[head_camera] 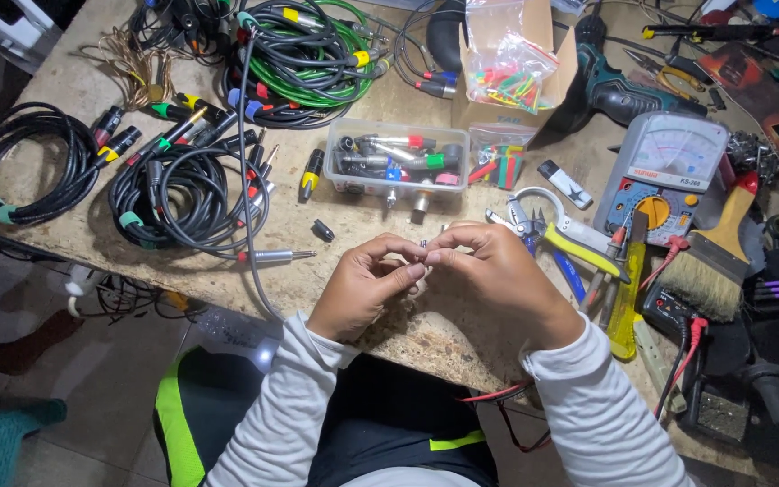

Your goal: Repairing electronic cables by stripping wire ends and soldering them to connectors at a workbench.

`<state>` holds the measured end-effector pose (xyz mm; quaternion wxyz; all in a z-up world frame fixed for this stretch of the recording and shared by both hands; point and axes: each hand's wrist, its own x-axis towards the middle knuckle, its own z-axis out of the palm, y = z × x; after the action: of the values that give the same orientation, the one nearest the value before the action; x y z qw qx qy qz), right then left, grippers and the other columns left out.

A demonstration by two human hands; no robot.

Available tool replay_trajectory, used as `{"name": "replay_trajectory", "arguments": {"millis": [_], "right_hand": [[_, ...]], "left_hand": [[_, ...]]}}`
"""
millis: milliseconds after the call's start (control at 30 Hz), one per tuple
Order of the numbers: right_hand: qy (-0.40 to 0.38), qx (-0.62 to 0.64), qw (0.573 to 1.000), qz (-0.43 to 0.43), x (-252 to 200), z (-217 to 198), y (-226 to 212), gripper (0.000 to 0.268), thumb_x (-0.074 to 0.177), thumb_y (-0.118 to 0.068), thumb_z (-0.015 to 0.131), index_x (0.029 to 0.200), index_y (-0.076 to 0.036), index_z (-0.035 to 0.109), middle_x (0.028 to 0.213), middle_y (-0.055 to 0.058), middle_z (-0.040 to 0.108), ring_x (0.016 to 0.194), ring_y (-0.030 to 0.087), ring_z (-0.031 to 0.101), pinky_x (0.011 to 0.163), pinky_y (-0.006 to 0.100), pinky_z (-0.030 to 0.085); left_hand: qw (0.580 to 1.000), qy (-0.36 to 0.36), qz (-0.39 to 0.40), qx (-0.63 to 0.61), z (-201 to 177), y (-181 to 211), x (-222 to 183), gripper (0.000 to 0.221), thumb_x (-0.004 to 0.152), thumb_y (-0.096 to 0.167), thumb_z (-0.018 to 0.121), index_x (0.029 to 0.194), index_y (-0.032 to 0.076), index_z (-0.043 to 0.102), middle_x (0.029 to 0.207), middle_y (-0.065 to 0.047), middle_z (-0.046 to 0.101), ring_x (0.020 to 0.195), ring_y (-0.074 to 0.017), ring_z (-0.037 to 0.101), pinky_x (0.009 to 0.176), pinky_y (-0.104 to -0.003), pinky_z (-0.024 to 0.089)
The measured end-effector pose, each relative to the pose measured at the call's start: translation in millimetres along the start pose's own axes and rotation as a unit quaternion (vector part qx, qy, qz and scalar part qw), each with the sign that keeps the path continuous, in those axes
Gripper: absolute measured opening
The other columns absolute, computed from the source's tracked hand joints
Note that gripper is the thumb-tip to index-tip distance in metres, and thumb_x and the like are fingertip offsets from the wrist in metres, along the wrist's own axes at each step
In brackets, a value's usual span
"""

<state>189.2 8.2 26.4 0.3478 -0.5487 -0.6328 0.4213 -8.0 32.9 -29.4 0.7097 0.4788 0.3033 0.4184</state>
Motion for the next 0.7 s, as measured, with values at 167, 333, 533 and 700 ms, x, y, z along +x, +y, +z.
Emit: {"name": "replay_trajectory", "arguments": {"millis": [167,333,533,700], "right_hand": [[0.0,-0.075,0.996,-0.037,0.3,5.3,-3.3,0.017,0.097,-0.019,0.069,0.087,-0.011,0.08,0.075,0.006,0.074,0.079,0.02,0.072,0.075,0.035,0.059],[0.064,-0.164,0.984,-0.04,-2.3,-6.3,10.3,0.026,0.105,-0.023,0.06,0.088,-0.01,0.075,0.078,0.012,0.071,0.079,0.03,0.07,0.075,0.04,0.057],[0.08,-0.263,0.96,0.056,-13.6,-38.7,-10.3,0.011,0.09,-0.011,0.076,0.098,-0.006,0.081,0.087,0.016,0.077,0.083,0.032,0.074,0.075,0.041,0.057],[0.007,-0.311,0.948,0.071,-10.0,-20.6,-10.7,0.011,0.088,-0.018,0.078,0.096,-0.012,0.082,0.086,0.009,0.078,0.084,0.028,0.075,0.077,0.039,0.058]], "left_hand": [[0.998,0.015,-0.057,-0.028,-6.9,-10.0,-5.0,0.022,0.093,0.006,0.075,0.114,-0.002,0.073,0.099,-0.01,0.07,0.07,-0.0149,0.074,0.055,-0.019,0.062],[0.995,0.047,-0.076,-0.053,-9.6,-17.2,-5.4,0.021,0.094,0.004,0.072,0.115,-0.002,0.072,0.105,-0.012,0.075,0.07,-0.0122,0.074,0.053,-0.017,0.061],[0.993,0.097,-0.058,0.014,-4.0,-4.8,-2.0,0.032,0.093,0.007,0.074,0.124,0.0,0.068,0.104,-0.014,0.076,0.074,-0.0132,0.075,0.06,-0.02,0.064],[0.991,0.106,-0.075,0.034,4.3,0.4,-9.4,0.032,0.09,0.007,0.078,0.12,-0.002,0.07,0.104,-0.017,0.078,0.079,-0.0148,0.078,0.064,-0.023,0.066]]}}
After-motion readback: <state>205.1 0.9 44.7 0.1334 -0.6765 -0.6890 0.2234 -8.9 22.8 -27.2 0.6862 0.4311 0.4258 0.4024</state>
